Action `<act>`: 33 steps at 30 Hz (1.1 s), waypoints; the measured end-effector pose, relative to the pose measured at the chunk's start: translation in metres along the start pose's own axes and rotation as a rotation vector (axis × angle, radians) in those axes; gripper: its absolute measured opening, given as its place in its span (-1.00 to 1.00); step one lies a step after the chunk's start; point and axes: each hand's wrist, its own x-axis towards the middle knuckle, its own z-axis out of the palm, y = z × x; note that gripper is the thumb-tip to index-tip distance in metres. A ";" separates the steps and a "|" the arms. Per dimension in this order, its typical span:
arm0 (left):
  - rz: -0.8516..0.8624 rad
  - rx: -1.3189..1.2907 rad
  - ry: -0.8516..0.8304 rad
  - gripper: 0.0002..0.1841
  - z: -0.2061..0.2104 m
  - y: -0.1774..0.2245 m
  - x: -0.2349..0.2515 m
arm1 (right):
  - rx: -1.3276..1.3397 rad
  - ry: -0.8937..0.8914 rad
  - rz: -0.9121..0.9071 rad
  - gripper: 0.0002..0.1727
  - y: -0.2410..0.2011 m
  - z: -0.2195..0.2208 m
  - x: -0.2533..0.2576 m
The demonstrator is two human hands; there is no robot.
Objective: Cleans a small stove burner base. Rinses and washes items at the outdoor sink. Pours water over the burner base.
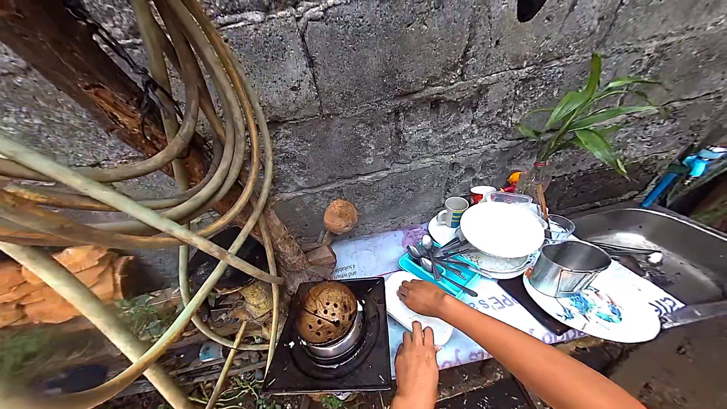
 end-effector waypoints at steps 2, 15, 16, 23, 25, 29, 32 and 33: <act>0.035 0.024 0.035 -0.59 0.004 -0.005 0.000 | 0.017 -0.040 0.017 -0.61 0.000 -0.001 0.002; 0.125 0.070 0.076 -0.63 0.007 -0.018 -0.004 | 0.000 -0.328 0.065 -0.35 -0.009 -0.012 -0.044; 0.129 0.074 0.090 -0.64 0.008 -0.018 -0.004 | -0.012 -0.327 0.055 -0.44 -0.010 -0.012 -0.045; 0.140 0.068 0.138 -0.66 0.016 -0.020 -0.007 | -0.048 -0.314 -0.052 -0.73 -0.015 -0.012 -0.060; 0.162 0.019 0.154 -0.66 0.019 -0.022 -0.008 | 0.000 -0.324 -0.097 -0.75 -0.005 -0.010 -0.057; 0.133 -0.166 0.226 -0.54 0.021 -0.020 -0.012 | 0.392 -0.267 -0.143 -0.74 0.031 -0.017 -0.047; 0.087 -0.224 0.266 -0.34 0.008 -0.003 -0.040 | 1.048 -0.063 -0.088 -0.74 0.046 -0.028 -0.063; 0.091 -0.251 0.225 -0.41 -0.004 0.004 -0.057 | 1.291 0.047 -0.046 -0.80 0.045 -0.028 -0.068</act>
